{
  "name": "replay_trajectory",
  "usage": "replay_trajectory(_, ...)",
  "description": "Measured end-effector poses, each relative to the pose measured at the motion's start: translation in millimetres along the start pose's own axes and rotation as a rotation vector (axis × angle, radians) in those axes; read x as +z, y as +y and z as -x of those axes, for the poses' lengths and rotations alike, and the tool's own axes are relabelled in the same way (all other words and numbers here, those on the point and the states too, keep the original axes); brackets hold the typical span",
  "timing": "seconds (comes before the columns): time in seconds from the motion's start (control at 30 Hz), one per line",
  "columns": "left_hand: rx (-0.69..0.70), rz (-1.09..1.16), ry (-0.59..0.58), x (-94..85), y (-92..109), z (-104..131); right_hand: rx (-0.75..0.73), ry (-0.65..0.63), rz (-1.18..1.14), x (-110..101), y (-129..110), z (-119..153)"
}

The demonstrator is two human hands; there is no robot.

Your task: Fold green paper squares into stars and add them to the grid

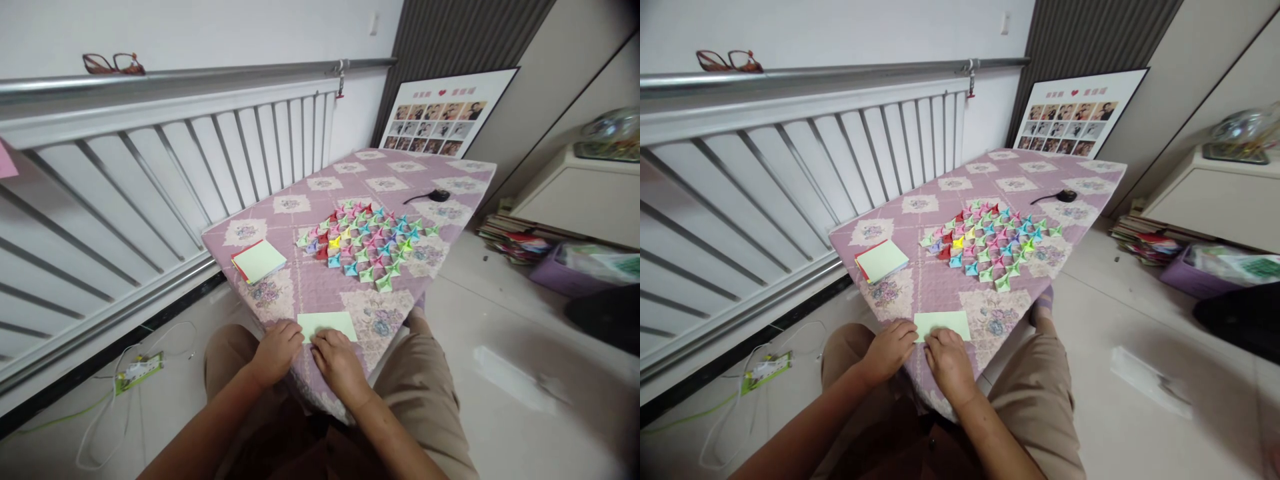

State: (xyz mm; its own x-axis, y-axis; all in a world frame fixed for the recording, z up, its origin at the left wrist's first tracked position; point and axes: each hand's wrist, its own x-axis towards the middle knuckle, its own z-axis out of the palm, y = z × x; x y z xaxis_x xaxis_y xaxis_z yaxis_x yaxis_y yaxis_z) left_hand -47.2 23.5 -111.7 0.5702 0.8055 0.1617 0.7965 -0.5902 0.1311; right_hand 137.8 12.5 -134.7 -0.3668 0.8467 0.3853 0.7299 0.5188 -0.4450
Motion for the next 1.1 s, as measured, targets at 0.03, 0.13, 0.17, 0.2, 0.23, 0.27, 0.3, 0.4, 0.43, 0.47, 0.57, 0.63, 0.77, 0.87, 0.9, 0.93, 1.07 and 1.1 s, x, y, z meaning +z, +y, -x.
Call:
replay_trajectory(0.03,0.027,-0.03,-0.028,0.0,-0.7,-2.5,0.001,0.001,-0.007,0.1,0.4,0.4)
replay_trajectory(0.13,0.1,-0.095,-0.11,-0.4,-4.2,-6.6,0.002,0.001,-0.023,-0.5,1.0,1.6)
replay_trajectory(0.17,0.121,-0.112,-0.129,-0.6,-5.5,-7.2,0.002,0.0,-0.028,-0.8,1.0,1.8)
replay_trajectory(0.2,0.141,-0.128,-0.145,-0.9,-6.6,-7.6,0.001,0.0,-0.033,-1.0,1.0,2.0)
replay_trajectory(0.23,0.158,-0.143,-0.157,-1.1,-7.6,-8.0,0.001,0.001,-0.037,-1.2,1.0,2.0)
replay_trajectory(0.27,0.173,-0.157,-0.168,-1.3,-8.3,-8.5,0.0,0.002,-0.04,-1.2,1.1,2.1)
replay_trajectory(0.3,0.185,-0.17,-0.177,-1.5,-8.8,-9.0,0.001,0.005,-0.042,-1.1,1.2,2.0)
replay_trajectory(0.4,0.206,-0.195,-0.206,-1.9,-9.0,-10.8,-0.008,0.021,-0.039,0.0,1.8,2.1)
replay_trajectory(0.43,0.206,-0.201,-0.214,-2.1,-8.6,-11.4,-0.015,0.029,-0.033,0.3,1.8,2.3)
replay_trajectory(0.47,0.202,-0.205,-0.22,-2.5,-8.0,-12.0,-0.022,0.039,-0.022,0.4,1.6,2.4)
replay_trajectory(0.57,0.175,-0.209,-0.222,-4.6,-4.4,-12.8,0.0,0.069,0.058,-0.5,-0.4,3.3)
replay_trajectory(0.63,0.146,-0.205,-0.217,-6.4,-0.3,-12.3,0.031,0.068,0.134,-1.8,-2.0,4.0)
replay_trajectory(0.77,0.06,-0.169,-0.176,-9.7,11.6,-8.3,0.041,0.027,0.217,-3.2,-3.5,5.2)
replay_trajectory(0.87,-0.025,-0.13,-0.126,-12.7,23.3,-3.8,0.022,-0.002,0.234,-3.1,-3.5,6.2)
replay_trajectory(0.9,-0.057,-0.116,-0.114,-14.0,27.7,-2.0,0.011,-0.009,0.239,-3.1,-3.3,6.6)
replay_trajectory(0.93,-0.087,-0.097,-0.102,-15.2,32.4,0.1,0.001,-0.013,0.24,-3.2,-3.0,7.1)
replay_trajectory(1.07,-0.137,0.051,-0.014,-19.2,51.7,13.2,-0.042,-0.002,0.198,-5.2,2.6,10.0)
replay_trajectory(1.1,-0.12,0.112,0.029,-19.2,55.3,17.7,-0.054,0.009,0.172,-6.2,5.4,11.3)
